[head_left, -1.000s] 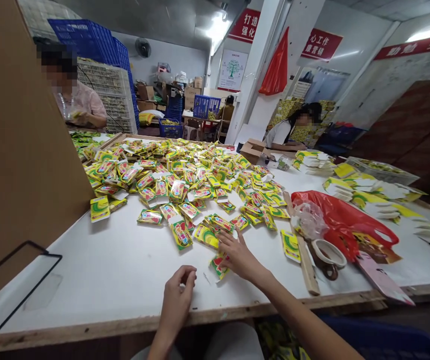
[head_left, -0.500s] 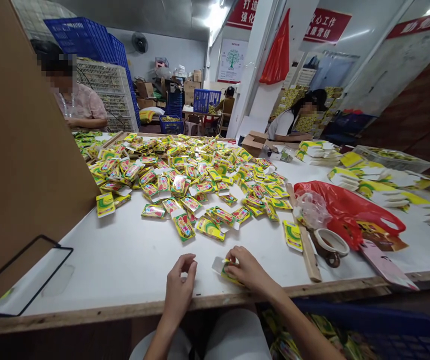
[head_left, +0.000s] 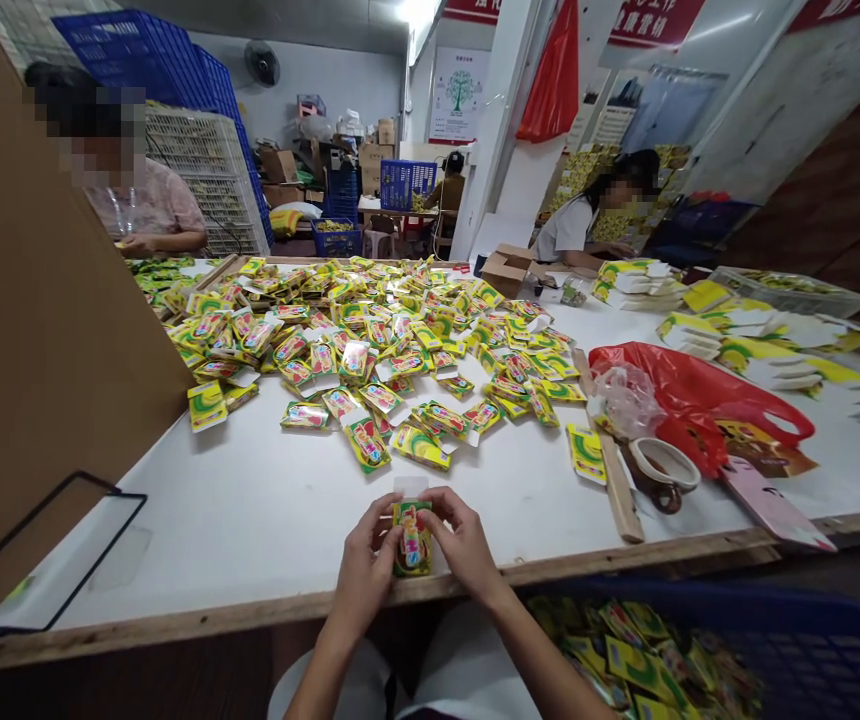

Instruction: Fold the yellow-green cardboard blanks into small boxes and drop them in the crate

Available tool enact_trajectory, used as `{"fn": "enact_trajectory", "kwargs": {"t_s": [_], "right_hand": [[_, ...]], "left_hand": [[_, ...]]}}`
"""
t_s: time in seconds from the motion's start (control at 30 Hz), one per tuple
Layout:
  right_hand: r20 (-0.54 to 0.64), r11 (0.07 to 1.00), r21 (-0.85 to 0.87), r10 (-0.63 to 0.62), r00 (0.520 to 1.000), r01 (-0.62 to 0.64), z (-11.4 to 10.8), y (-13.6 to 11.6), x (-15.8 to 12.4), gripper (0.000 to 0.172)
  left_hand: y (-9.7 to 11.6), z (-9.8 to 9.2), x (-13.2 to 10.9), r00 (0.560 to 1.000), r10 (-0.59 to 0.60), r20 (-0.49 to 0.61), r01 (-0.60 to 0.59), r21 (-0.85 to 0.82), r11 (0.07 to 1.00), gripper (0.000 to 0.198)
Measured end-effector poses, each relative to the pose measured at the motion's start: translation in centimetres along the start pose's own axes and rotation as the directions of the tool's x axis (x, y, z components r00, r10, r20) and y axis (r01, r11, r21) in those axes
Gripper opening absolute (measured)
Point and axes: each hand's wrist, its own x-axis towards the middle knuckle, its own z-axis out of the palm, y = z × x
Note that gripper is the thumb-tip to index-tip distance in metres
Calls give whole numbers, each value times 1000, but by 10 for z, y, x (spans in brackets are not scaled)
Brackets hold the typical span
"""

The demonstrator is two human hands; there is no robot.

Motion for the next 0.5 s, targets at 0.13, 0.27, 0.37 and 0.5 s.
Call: {"fn": "enact_trajectory", "kwargs": {"t_s": [0.13, 0.27, 0.37, 0.5], "right_hand": [[55, 998, -68, -5, 998, 9, -3, -2, 8, 23], [-44, 997, -33, -66, 997, 65, 4, -3, 13, 16], [-45, 996, -12, -92, 995, 92, 5, -7, 11, 16], [44, 986, -83, -144, 989, 147, 1, -16, 7, 13]], "left_hand": [[-3, -2, 3, 1000, -4, -30, 4, 14, 1000, 25], [-6, -2, 2, 987, 108, -118, -109, -5, 994, 23], [-4, -2, 1, 985, 123, -120, -127, -30, 991, 28], [1, -1, 4, 980, 168, -110, -161, 66, 985, 15]]}}
